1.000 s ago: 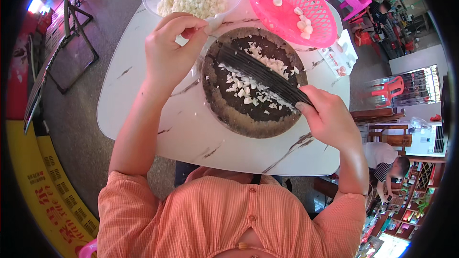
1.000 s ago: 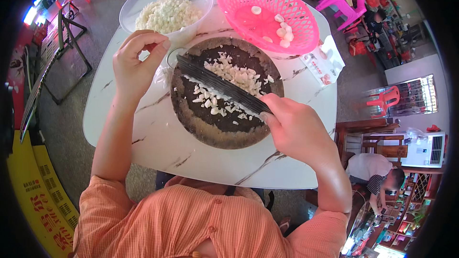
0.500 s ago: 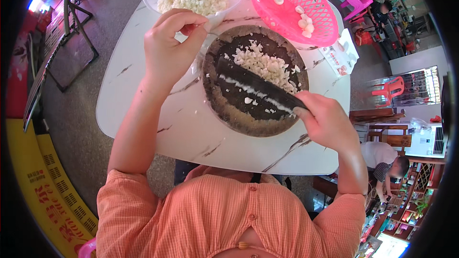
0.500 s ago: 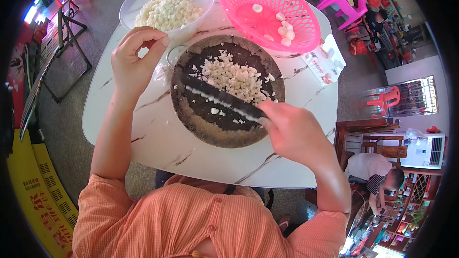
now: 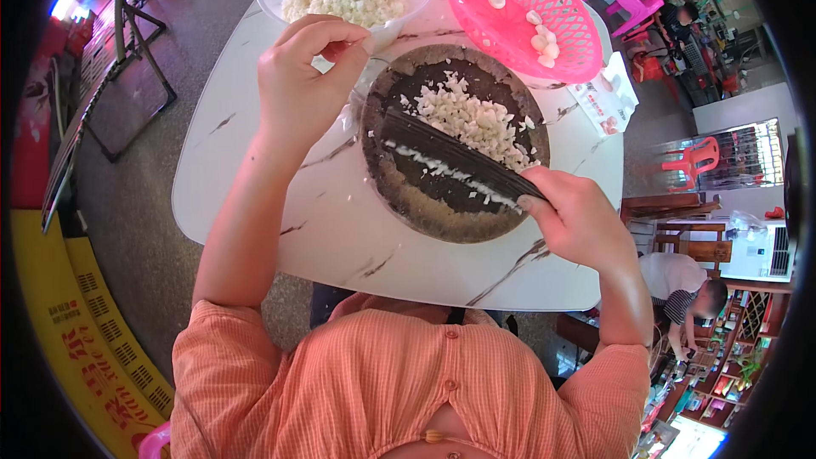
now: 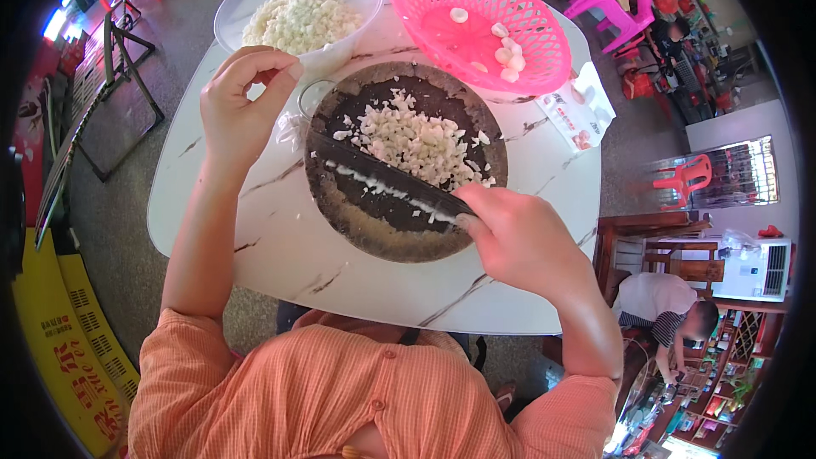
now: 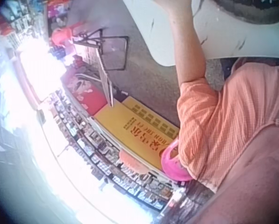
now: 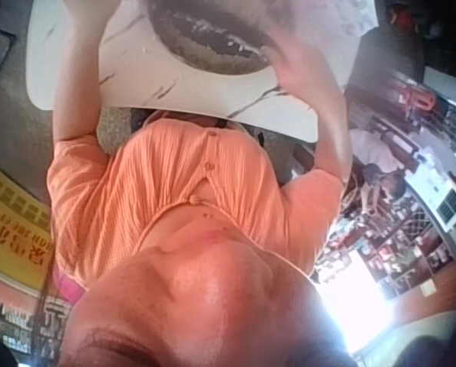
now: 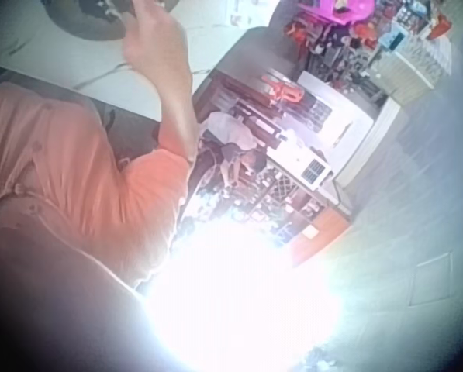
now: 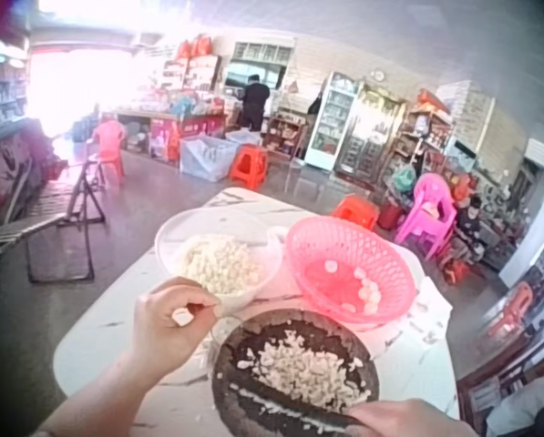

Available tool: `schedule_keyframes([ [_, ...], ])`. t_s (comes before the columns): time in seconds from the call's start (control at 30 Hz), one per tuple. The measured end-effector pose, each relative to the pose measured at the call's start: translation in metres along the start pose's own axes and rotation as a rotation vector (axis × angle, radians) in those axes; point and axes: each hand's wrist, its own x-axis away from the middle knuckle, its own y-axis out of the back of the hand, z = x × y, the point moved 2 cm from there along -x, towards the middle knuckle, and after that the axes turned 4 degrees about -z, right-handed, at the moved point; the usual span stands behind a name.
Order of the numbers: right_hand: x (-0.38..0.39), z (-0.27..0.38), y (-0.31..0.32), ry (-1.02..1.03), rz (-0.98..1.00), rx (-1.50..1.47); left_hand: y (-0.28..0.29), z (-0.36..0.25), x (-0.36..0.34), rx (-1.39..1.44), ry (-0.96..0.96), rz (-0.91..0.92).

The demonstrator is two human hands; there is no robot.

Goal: The recorder uses a large cleaver to chop garlic cloves on a circular wooden cutting board.

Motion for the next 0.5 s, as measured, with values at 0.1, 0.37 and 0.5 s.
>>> schedule_keyframes([
  [0.1, -0.005, 0.009, 0.013, -0.053, 0.031, -0.078, 0.001, -0.001, -0.002, 0.016, -0.003, 0.003],
  [0.37, -0.006, -0.001, 0.006, 0.005, -0.086, -0.009, 0.0, -0.002, 0.001, -0.014, 0.012, 0.013],
  [0.5, -0.011, -0.003, 0.008, -0.039, -0.024, 0.022, -0.001, 0.005, 0.003, 0.011, 0.005, 0.014],
])
